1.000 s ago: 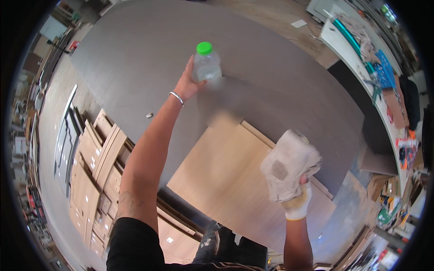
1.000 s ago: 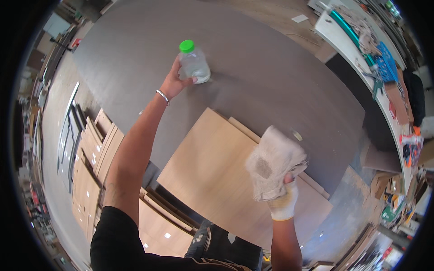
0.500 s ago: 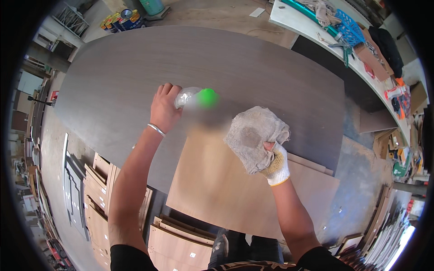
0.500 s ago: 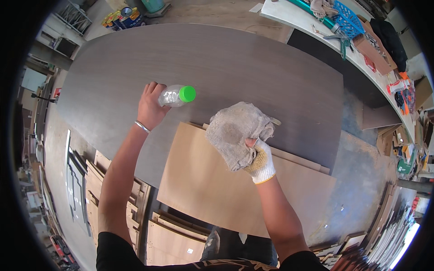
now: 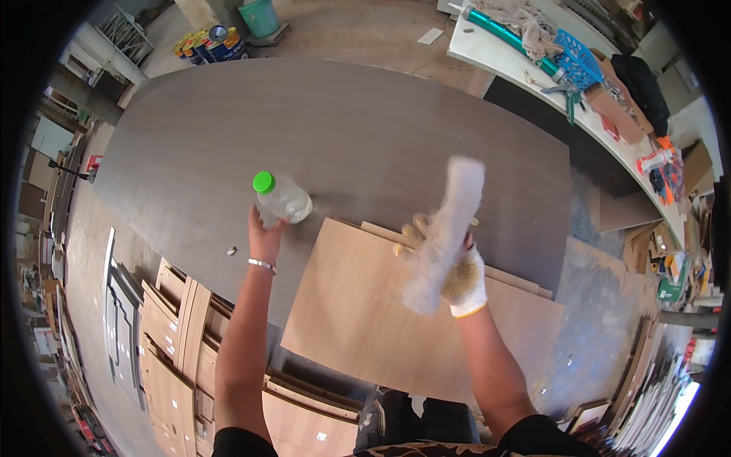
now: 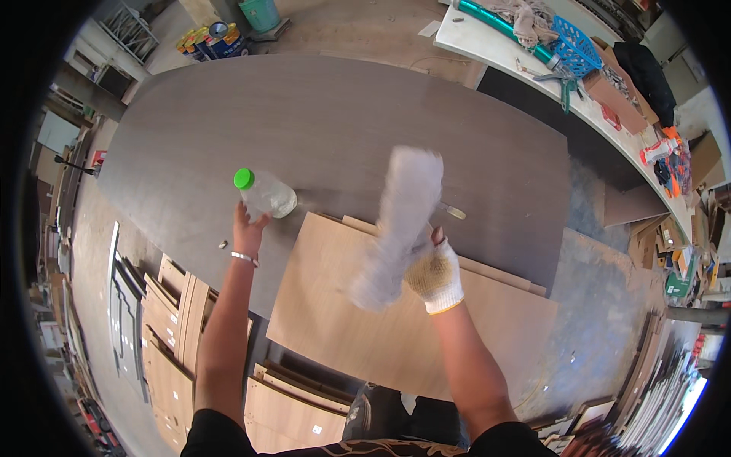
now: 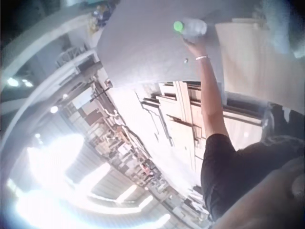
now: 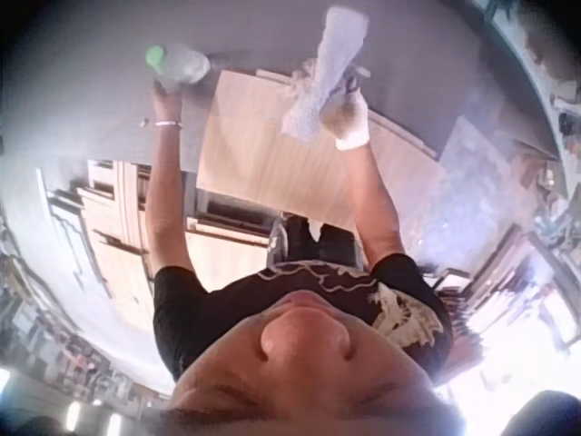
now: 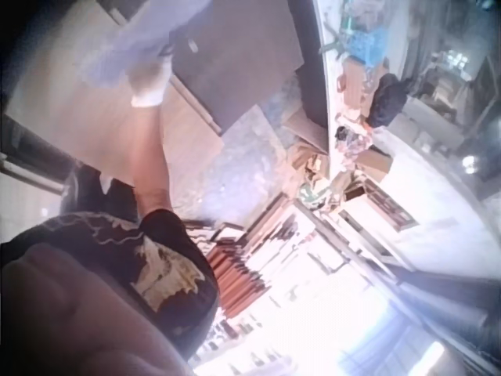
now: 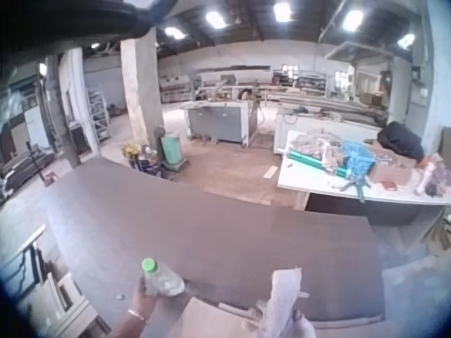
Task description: The person wipes the surface of flat wooden panels with a cloth, occasionally applying liquid from a plastic bottle. They handle multiple panels one at a time, wiping each side and then stacking them on the floor.
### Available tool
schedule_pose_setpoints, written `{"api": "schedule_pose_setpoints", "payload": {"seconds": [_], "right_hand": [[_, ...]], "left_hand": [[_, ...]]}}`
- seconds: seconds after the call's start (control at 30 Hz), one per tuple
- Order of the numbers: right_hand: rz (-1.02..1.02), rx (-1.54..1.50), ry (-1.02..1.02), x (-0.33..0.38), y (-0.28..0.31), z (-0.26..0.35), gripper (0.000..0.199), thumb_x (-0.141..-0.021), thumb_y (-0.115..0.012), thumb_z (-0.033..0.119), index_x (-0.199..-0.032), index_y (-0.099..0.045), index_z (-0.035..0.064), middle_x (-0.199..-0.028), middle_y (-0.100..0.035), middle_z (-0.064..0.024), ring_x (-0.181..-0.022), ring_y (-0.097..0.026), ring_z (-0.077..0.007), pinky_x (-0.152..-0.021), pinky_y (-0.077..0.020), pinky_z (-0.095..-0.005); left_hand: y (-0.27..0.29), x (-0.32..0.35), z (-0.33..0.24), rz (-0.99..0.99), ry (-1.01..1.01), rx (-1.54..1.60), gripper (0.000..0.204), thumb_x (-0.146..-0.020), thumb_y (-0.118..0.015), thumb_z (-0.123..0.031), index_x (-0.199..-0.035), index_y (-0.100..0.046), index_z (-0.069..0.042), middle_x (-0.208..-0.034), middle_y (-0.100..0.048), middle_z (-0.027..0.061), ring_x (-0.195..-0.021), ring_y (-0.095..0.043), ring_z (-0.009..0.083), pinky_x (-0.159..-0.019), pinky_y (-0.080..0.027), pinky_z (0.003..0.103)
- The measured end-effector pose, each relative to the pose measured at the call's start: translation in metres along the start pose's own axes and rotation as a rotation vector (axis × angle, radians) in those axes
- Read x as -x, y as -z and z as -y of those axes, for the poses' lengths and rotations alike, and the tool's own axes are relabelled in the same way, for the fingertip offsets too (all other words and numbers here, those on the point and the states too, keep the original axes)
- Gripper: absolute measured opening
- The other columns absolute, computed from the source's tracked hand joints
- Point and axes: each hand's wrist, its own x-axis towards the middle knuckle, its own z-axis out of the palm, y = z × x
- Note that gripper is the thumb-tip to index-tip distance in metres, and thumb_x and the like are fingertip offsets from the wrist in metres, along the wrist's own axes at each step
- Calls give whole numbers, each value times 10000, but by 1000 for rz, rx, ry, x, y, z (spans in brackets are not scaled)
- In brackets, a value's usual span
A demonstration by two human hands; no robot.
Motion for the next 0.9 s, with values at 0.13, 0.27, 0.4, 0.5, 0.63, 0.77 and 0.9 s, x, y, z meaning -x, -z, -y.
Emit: {"api": "schedule_pose_setpoints", "payload": {"seconds": [0.13,0.27,0.4,0.5,0.63,0.77,0.9], "right_hand": [[-326,-80,116,42,-41,-30,606,-1098,-395,563,-1526,-498,146,-1502,-555,-109,-1346,-544,-366,-1131,-466,-578],[-285,168,106,38,-15,-69,558,-1107,-367,528,-1511,-514,174,-1478,-567,-113,-1319,-564,-369,-1073,-514,-586],[-166,-145,-209,43,-25,-65,552,-1107,-394,510,-1499,-520,143,-1453,-592,-119,-1298,-592,-361,-1080,-514,-570],[-312,162,-369,55,-32,-61,595,-1104,-403,531,-1511,-503,109,-1488,-573,-135,-1325,-581,-354,-1099,-501,-545],[-330,100,-556,75,-38,-25,712,-1092,-399,583,-1553,-439,42,-1556,-519,-173,-1390,-543,-362,-1151,-454,-536],[-247,-225,-511,112,-4,7,808,-1084,-361,630,-1583,-377,-5,-1612,-450,-194,-1464,-461,-396,-1199,-380,-585],[127,-391,-253,178,27,-20,961,-1010,-366,751,-1618,-321,7,-1655,-389,-190,-1530,-362,-407,-1254,-233,-623]], "left_hand": [[10,101,-21,3,-15,-95,565,-928,-726,-82,-1449,-527,6,-1424,-607,168,-1307,-588,286,-1073,-488,427],[-1,208,-73,185,-34,82,451,-997,-682,-107,-1415,-567,13,-1369,-645,133,-1279,-602,260,-1075,-484,408],[-6,253,-103,350,415,431,461,-1033,-674,-232,-1375,-574,61,-1244,-669,93,-1121,-619,186,-985,-494,349],[-13,256,-94,438,632,549,361,-1022,-683,-235,-1294,-624,-5,-1178,-689,63,-1089,-647,161,-967,-500,333],[-19,274,-95,347,615,460,293,-989,-705,-119,-1244,-652,16,-1166,-715,82,-1048,-677,193,-959,-532,361],[-29,310,-123,317,550,742,280,-1005,-635,-41,-1278,-647,22,-1234,-719,114,-1116,-689,234,-1013,-541,391],[-50,347,-152,133,486,1007,343,-979,-648,17,-1320,-621,-10,-1270,-711,111,-1161,-680,235,-1044,-532,390]]}}
